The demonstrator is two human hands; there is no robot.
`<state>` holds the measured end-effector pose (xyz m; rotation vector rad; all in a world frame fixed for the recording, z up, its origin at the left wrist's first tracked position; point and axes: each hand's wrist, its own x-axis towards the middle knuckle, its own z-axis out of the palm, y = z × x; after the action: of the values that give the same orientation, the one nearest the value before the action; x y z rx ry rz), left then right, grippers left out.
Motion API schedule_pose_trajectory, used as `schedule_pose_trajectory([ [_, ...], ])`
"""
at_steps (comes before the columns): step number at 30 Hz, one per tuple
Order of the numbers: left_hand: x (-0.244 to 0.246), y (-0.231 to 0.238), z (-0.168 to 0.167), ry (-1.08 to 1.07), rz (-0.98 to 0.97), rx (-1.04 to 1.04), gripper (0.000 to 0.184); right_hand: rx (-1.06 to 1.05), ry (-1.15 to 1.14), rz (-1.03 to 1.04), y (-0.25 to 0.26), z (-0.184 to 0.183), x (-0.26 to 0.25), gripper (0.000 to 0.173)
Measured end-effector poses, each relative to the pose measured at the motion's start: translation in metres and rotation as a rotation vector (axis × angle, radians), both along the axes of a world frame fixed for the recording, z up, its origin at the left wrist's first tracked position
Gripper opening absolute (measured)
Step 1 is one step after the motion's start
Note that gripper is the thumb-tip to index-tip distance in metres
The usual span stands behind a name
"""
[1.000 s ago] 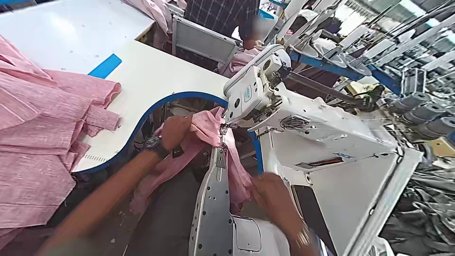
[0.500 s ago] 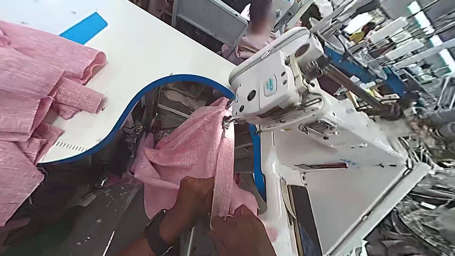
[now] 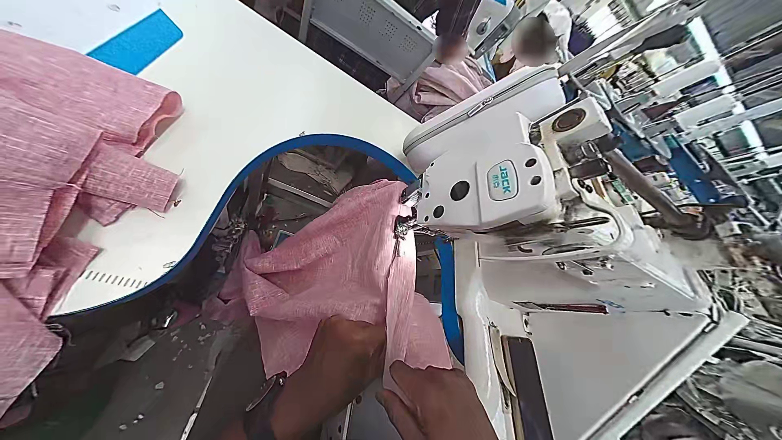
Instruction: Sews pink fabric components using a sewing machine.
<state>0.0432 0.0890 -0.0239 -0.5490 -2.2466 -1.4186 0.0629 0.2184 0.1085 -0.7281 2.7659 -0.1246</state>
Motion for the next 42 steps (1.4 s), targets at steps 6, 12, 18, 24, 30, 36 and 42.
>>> schedule_pose_trajectory([
  [6, -0.003, -0.001, 0.002, -0.081, -0.099, 0.011, 0.020, -0.032, 0.260, -0.016, -0.007, -0.014, 0.013, 0.020],
  [12, -0.002, 0.002, 0.003, -0.144, -0.119, 0.126, 0.021, -0.057, 0.722, -0.021, -0.006, -0.036, 0.018, 0.019],
  [18, -0.003, 0.017, -0.003, -0.129, 0.024, 0.250, 0.026, -0.224, 0.862, -0.101, 0.003, -0.071, 0.004, 0.024],
  [24, -0.029, 0.029, -0.009, -0.057, 0.141, 0.309, 0.023, -0.434, 0.809, -0.180, 0.007, -0.083, -0.031, 0.021],
  [30, -0.055, 0.036, 0.000, -0.081, 0.282, 0.175, 0.015, -0.777, 0.580, -0.307, 0.018, -0.096, -0.062, 0.021],
  [36, -0.056, 0.039, 0.002, -0.035, 0.279, 0.090, 0.018, -0.949, 0.376, -0.307, 0.029, -0.102, -0.069, 0.028],
  [42, -0.111, -0.024, -0.059, -0.546, -0.092, 0.172, 0.071, -1.114, 0.258, -0.361, 0.023, -0.104, -0.080, 0.021],
])
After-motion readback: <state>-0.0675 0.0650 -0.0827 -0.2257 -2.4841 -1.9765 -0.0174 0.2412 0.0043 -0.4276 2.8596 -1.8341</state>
